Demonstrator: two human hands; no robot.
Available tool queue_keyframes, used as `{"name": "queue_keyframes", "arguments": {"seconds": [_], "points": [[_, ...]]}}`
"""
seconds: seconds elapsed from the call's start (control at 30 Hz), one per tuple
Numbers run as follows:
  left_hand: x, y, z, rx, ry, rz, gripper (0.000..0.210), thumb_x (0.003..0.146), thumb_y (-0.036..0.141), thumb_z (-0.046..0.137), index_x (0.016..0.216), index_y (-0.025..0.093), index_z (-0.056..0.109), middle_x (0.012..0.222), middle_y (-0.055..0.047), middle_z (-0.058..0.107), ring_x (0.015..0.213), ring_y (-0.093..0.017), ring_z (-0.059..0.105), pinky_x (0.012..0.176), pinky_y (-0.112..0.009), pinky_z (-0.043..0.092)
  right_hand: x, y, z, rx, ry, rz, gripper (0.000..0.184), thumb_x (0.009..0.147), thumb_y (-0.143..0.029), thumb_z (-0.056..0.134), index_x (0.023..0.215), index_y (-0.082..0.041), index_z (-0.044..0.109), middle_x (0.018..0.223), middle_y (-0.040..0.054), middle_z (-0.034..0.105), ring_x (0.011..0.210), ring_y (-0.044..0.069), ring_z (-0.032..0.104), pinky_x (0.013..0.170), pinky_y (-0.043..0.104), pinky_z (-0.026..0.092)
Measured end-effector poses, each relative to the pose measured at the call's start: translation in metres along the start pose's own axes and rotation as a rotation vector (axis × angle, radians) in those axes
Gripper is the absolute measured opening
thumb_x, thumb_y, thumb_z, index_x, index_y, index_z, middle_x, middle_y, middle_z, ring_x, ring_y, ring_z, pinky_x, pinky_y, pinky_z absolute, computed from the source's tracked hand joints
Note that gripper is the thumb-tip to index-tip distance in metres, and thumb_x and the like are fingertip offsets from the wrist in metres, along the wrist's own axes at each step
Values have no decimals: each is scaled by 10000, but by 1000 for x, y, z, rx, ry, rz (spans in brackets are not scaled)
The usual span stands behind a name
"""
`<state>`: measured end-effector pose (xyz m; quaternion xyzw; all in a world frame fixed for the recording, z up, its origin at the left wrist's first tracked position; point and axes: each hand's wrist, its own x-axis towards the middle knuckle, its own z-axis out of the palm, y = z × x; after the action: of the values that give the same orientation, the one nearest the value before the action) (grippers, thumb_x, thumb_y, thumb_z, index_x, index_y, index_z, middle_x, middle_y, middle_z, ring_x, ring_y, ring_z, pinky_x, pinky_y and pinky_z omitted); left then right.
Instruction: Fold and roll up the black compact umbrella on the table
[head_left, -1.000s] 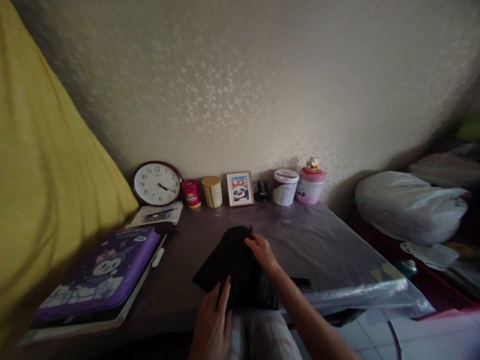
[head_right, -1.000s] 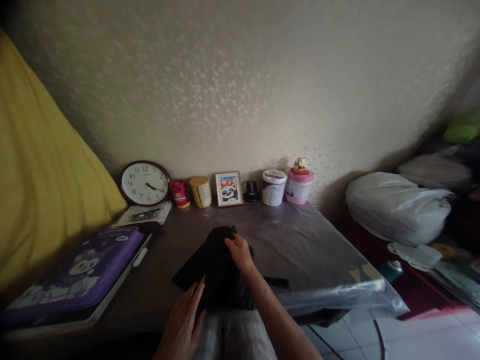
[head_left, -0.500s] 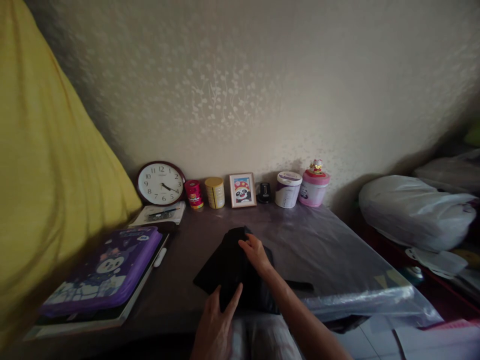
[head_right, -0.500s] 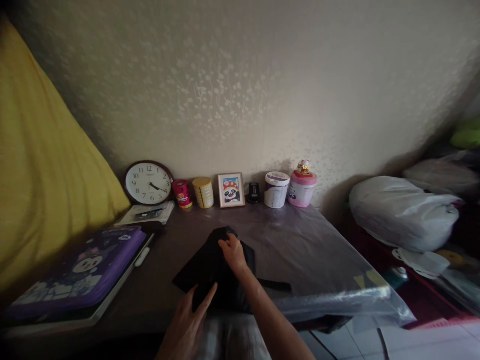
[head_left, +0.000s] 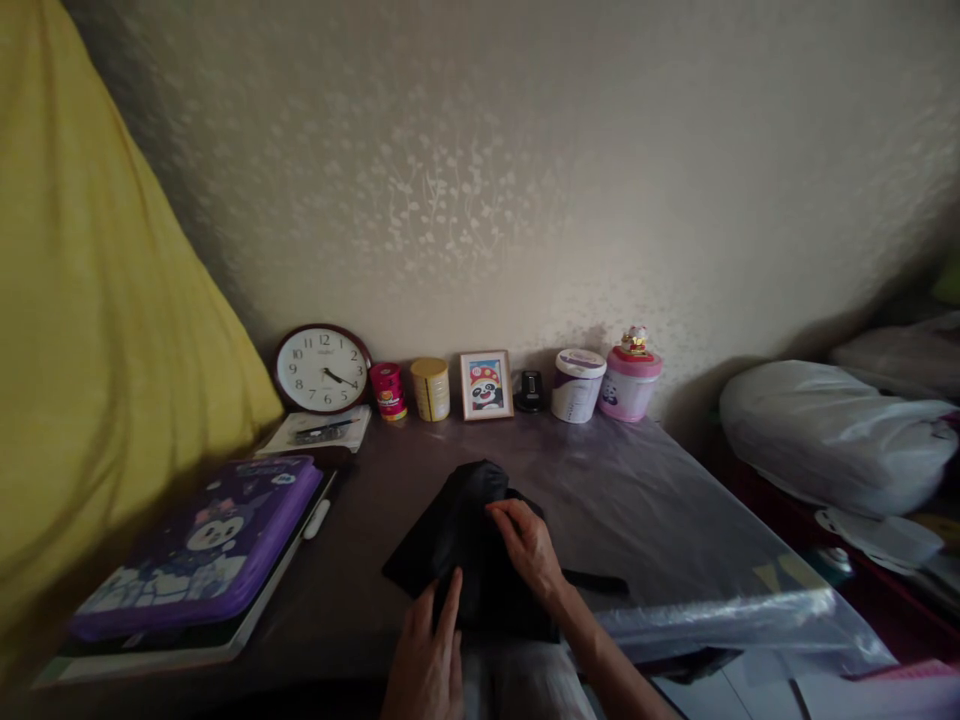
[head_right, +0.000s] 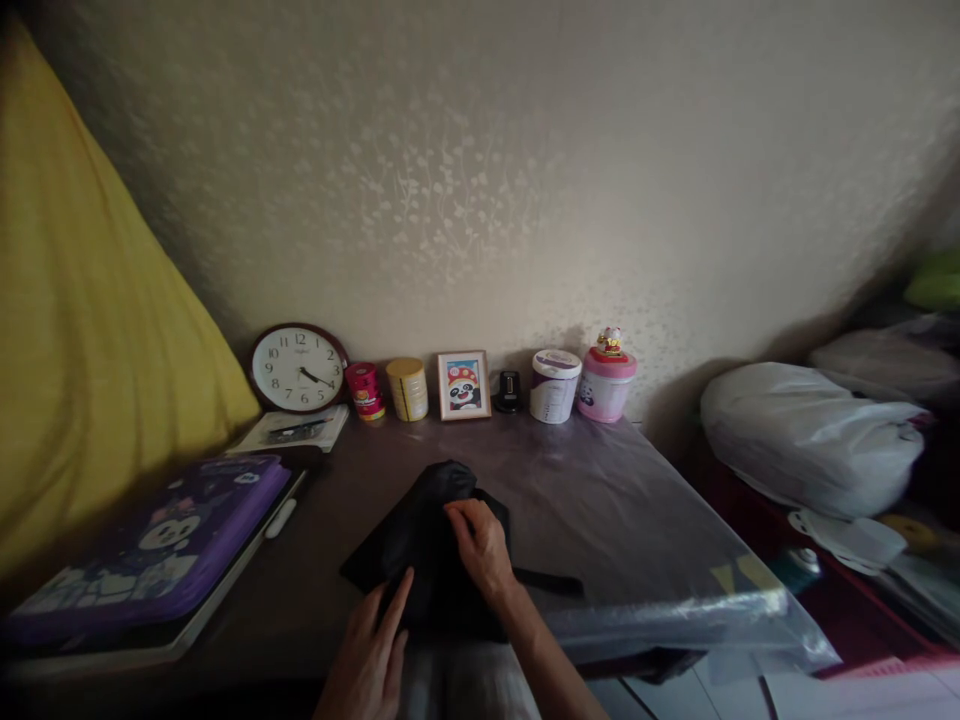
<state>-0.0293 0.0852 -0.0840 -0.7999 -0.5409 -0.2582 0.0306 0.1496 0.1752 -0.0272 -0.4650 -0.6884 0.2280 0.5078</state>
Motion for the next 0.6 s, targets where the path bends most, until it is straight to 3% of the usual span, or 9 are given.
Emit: {"name": "queue_keyframes", "arguments": {"seconds": [0.17,0.3,0.43,0.5,0.6], "points": [[-1,-3,5,-1,31,23,671,864,98,367,1464,223,94,1242,-160,523,1110,-241,578,881,-386,535,-1,10,5,-234,-145,-320,228,933,-239,458,1057,-210,647,1169,80,640,1123,206,548,984,401,417],[-3,-8,9,12,-13,12,698,858,111,398,1464,234,73,1259,-149,530,1112,-228,576,898,-362,524,21,24,15,-375,-173,-345,280,930,-226,457,1169,-198,600,1268,95,589,1220,224,491,1013,441,400],[-5,-15,15,51,-11,10,701,865,142,406,1461,240,51,1236,-153,552,1076,-229,596,870,-373,531,41,31,15,-503,-138,-270,293,923,-195,454,1176,-198,602,1285,101,578,1231,242,487,1013,473,391],[-5,-17,16,67,-15,3,679,862,164,419,1459,236,104,1222,-164,558,1065,-242,602,856,-386,532,43,28,13,-526,-119,-269,292,923,-193,454,1172,-193,605,1286,106,577,1236,238,484,1025,472,376],[-4,-13,10,90,-58,-87,598,858,216,439,1427,263,261,1206,-177,557,1051,-274,608,823,-419,531,36,22,13,-482,-204,-353,283,931,-228,452,1162,-208,614,1249,88,608,1234,212,488,1044,448,357]]}}
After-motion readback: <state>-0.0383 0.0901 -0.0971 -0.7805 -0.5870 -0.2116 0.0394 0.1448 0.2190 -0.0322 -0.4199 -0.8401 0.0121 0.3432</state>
